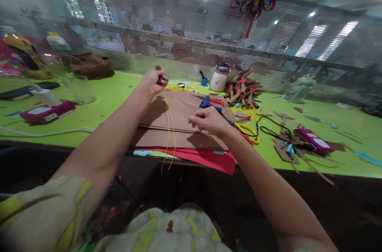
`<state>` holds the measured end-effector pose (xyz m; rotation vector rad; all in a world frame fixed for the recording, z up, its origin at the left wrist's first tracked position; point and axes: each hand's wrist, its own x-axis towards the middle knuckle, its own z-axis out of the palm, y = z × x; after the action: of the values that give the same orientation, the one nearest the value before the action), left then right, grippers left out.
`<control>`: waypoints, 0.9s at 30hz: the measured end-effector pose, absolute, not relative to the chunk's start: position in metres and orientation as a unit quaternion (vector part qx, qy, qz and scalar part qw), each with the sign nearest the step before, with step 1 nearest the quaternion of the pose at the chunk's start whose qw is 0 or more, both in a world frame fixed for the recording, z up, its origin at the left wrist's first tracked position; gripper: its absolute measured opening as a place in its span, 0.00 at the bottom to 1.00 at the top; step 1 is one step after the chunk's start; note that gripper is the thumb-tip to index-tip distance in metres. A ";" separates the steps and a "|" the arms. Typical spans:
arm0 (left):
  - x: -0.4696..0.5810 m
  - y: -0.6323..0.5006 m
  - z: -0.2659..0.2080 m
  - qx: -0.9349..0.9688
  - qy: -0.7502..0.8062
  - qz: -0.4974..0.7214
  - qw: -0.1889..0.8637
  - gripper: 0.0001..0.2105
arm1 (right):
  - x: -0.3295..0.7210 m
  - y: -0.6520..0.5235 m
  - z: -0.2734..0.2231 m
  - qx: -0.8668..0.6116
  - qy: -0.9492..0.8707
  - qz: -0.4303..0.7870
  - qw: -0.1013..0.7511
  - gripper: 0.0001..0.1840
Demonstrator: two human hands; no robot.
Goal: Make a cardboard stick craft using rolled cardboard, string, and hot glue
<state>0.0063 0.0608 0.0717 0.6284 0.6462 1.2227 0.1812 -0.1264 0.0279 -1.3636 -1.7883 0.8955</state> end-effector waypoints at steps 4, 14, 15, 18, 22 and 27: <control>0.004 0.059 0.071 0.293 0.288 0.542 0.733 0.10 | 0.169 -0.091 0.019 -0.509 -0.614 0.451 0.400 0.14; 0.003 0.051 0.062 0.338 0.256 0.530 0.735 0.07 | 0.109 -0.043 0.010 -0.427 -0.558 0.562 0.436 0.19; 0.002 0.051 0.060 0.341 0.249 0.531 0.735 0.06 | 0.105 -0.042 0.009 -0.421 -0.546 0.574 0.441 0.18; 0.000 0.051 0.056 0.357 0.226 0.527 0.737 0.03 | 0.097 -0.051 0.006 -0.406 -0.505 0.602 0.466 0.16; -0.001 0.050 0.050 0.394 0.216 0.507 0.736 0.02 | 0.096 -0.085 0.007 -0.377 -0.459 0.647 0.478 0.15; 0.001 0.048 0.044 0.421 0.210 0.456 0.756 0.04 | 0.090 -0.150 -0.006 -0.351 -0.443 0.672 0.479 0.19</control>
<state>0.0013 0.0482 0.0437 0.9176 0.4590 0.9937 0.0905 -0.1501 -0.0064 -0.8571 -1.0803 1.6401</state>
